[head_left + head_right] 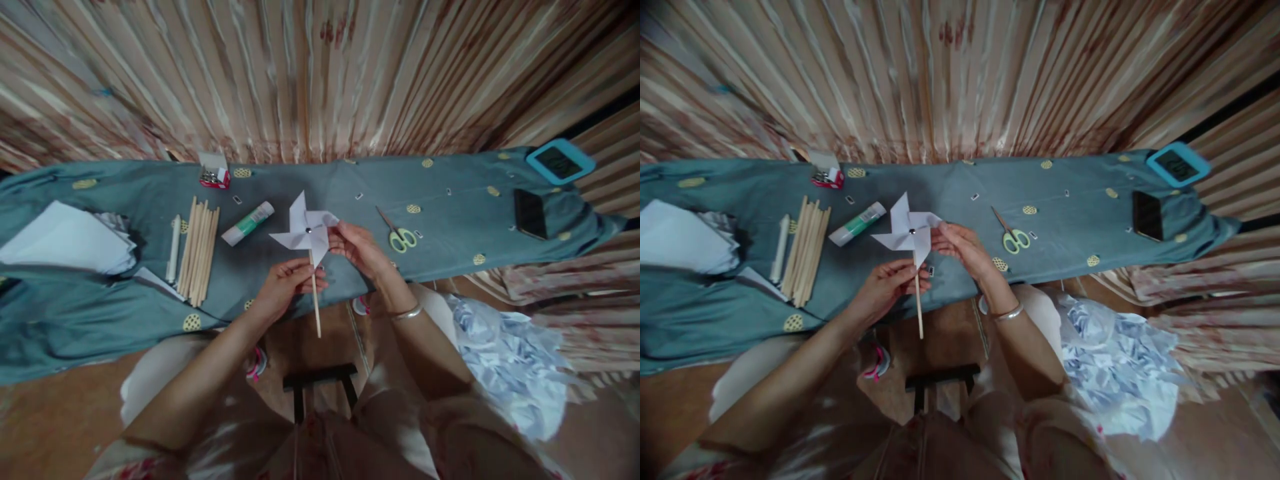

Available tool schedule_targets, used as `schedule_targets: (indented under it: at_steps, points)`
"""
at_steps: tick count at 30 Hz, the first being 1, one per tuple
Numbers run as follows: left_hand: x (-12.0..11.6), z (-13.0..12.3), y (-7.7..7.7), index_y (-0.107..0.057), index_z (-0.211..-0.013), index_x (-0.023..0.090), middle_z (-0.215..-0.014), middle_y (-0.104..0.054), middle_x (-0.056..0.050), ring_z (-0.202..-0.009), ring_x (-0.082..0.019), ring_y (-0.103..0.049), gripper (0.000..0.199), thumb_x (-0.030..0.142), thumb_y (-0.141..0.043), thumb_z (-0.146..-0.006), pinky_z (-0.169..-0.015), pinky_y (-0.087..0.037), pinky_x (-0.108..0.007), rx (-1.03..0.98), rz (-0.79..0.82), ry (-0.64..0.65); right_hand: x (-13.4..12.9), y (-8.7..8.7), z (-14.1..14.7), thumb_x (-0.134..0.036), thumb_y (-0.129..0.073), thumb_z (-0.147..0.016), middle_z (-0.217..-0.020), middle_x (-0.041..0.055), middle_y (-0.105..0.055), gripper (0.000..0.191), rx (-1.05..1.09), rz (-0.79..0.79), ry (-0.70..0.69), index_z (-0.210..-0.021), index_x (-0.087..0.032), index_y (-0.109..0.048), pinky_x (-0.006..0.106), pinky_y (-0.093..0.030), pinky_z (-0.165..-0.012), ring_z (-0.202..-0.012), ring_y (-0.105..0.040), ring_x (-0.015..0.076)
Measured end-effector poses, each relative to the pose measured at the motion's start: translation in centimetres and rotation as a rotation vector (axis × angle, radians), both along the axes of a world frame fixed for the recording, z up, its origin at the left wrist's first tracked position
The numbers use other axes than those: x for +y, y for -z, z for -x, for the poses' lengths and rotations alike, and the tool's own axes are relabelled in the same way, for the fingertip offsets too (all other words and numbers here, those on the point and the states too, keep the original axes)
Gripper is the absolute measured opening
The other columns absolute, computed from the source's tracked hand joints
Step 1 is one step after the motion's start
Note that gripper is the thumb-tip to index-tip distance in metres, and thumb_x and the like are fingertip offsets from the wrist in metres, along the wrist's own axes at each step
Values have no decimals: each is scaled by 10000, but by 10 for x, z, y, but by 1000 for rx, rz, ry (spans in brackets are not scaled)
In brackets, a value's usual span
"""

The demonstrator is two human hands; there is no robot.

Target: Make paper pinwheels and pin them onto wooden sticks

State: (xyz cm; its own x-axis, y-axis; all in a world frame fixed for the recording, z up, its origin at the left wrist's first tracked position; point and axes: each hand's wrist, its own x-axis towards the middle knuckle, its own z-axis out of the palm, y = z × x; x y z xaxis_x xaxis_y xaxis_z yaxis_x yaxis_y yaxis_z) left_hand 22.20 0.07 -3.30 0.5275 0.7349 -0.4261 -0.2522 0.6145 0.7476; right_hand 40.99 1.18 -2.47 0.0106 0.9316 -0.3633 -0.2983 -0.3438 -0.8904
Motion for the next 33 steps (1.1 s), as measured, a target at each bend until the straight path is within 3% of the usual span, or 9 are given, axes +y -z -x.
schedule_targets:
  at_steps: [7,12,20,29,31,33]
  points:
    - [43,4,0,-758,-780,152,-707,-727,-22,-659,-154,-696,384,386,-923,-524,-671,-581,-277,12,-145,-301,3,7,27,-668,-783,-622,-719,26,-717,538,-166,-49,-387,-738,-148,-710,203,-410,-521,-588,-599,90]
    - [52,7,3,-780,-791,165,-755,-743,-38,-681,-133,-662,332,347,-912,-547,-673,-547,-255,43,-181,-367,4,9,42,-560,-843,-586,-660,7,-700,459,-185,-5,-467,-697,-148,-674,197,-359,-478,-525,-575,81]
    - [50,6,9,-778,-808,142,-783,-755,-50,-700,-143,-657,419,409,-918,-517,-715,-529,-278,145,-173,-389,17,9,41,-538,-848,-565,-593,-21,-677,437,-179,-15,-387,-677,-153,-673,182,-375,-453,-486,-556,69]
    - [48,8,4,-760,-748,151,-696,-717,-16,-628,-114,-610,433,412,-934,-450,-662,-498,-254,216,-164,-347,26,1,21,-609,-801,-610,-623,-4,-685,477,-246,-88,-438,-678,-152,-686,205,-407,-500,-528,-568,83]
    - [46,8,3,-757,-734,155,-702,-716,-14,-618,-107,-603,421,405,-936,-446,-653,-498,-248,215,-152,-325,31,-3,6,-630,-787,-615,-615,5,-677,491,-294,-120,-358,-648,-154,-674,222,-394,-500,-517,-537,86]
    - [44,7,2,-756,-716,161,-700,-713,-13,-618,-112,-604,400,404,-931,-452,-649,-503,-249,221,-150,-288,37,-4,-10,-633,-763,-650,-616,8,-665,478,-367,-172,-156,-642,-165,-664,239,-388,-515,-521,-517,95]
